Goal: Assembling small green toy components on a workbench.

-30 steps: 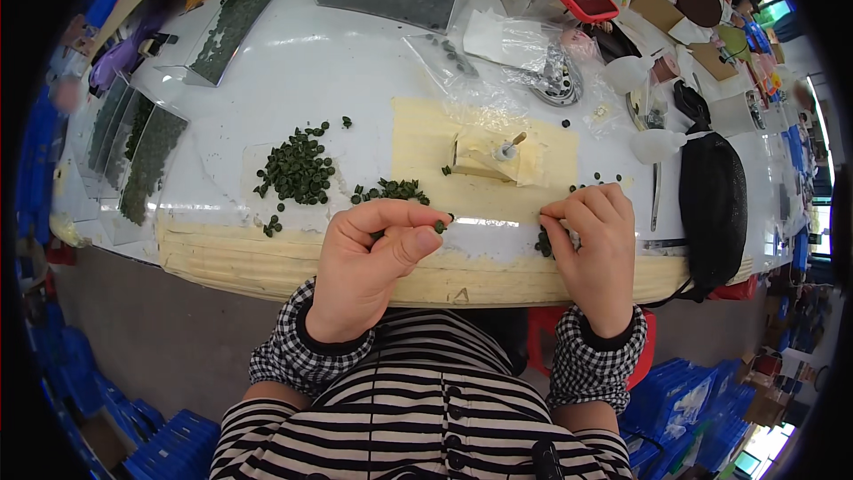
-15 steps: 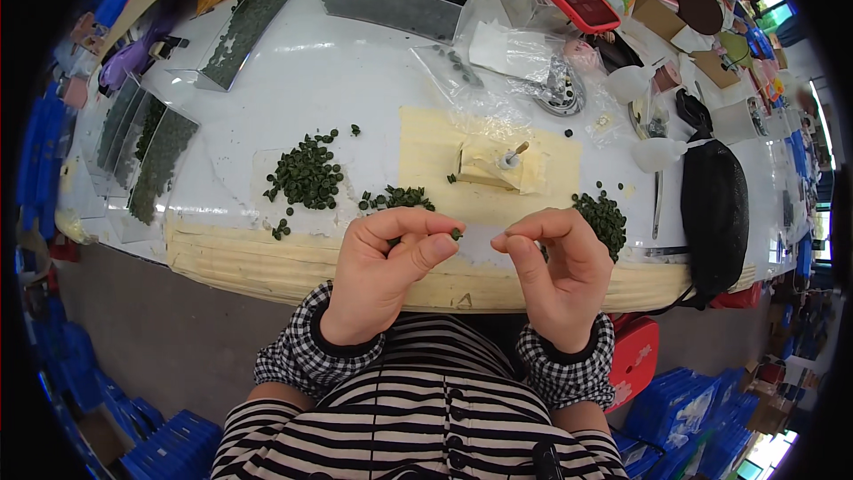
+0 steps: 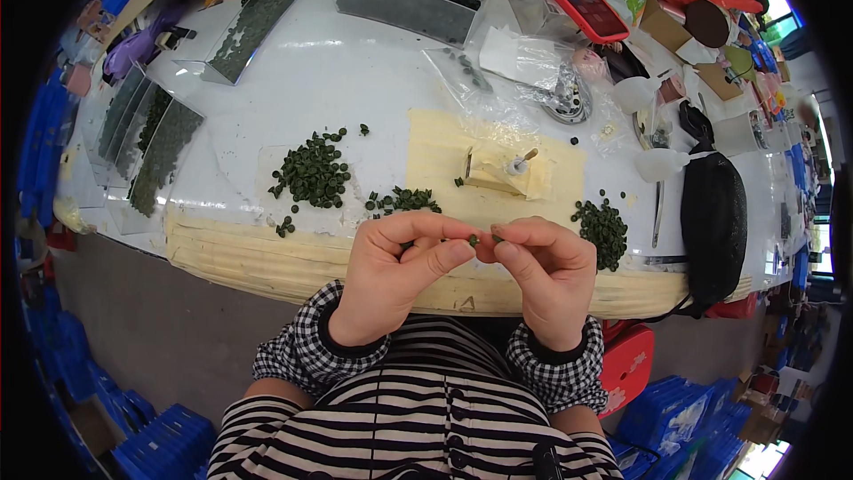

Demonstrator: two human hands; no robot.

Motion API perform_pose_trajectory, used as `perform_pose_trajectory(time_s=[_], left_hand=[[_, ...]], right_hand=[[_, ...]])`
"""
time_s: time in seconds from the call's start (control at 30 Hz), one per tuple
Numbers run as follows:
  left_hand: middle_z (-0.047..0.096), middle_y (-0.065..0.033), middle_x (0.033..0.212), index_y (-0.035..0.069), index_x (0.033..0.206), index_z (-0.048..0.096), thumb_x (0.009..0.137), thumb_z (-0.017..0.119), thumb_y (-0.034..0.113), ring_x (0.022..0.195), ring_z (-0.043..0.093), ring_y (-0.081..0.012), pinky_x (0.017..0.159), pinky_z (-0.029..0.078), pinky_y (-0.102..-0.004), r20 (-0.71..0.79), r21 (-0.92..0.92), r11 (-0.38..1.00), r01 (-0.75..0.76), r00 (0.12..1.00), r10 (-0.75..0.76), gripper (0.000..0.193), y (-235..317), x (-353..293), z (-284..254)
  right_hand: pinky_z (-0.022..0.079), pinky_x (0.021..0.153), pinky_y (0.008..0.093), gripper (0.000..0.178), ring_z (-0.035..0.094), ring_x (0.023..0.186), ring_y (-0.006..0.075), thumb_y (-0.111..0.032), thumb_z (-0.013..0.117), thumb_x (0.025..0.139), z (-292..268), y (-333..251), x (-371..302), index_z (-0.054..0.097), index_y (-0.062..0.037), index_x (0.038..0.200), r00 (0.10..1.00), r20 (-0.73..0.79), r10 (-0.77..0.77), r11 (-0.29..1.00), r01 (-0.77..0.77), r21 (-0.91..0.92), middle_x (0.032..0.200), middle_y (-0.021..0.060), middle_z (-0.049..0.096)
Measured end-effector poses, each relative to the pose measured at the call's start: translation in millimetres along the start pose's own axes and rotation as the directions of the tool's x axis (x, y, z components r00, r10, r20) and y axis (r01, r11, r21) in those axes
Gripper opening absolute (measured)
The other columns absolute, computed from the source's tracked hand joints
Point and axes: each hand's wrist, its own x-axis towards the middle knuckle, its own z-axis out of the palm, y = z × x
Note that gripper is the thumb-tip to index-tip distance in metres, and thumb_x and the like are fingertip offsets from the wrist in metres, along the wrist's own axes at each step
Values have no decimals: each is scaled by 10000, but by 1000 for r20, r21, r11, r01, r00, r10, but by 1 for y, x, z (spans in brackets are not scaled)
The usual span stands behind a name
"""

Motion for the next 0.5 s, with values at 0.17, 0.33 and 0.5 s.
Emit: perform_pose_trajectory(time_s=[0.17,0.33,0.5], left_hand=[[595,17,683,-48,1000,666,847,652,-17,687,559,-39,773,519,-238,-13,41,998,-46,999,47,157,0,-1,3],[427,79,607,-12,978,695,823,689,-6,588,414,-9,623,424,-178,-9,199,975,-96,995,100,156,-5,0,-1],[360,93,594,20,971,713,791,719,-2,551,294,-10,535,281,-167,-26,295,943,-153,985,168,181,-8,0,-2]], right_hand=[[539,800,274,112,657,858,166,73,630,840,2,4,0,640,65,951,998,-25,65,989,-61,134,911,110,668],[516,752,252,106,632,828,138,71,663,811,5,7,-1,649,49,914,995,-88,-41,995,33,-90,889,94,664],[491,710,257,142,619,793,148,80,689,760,8,8,-3,655,41,893,977,-94,-189,924,144,-355,862,99,664]])
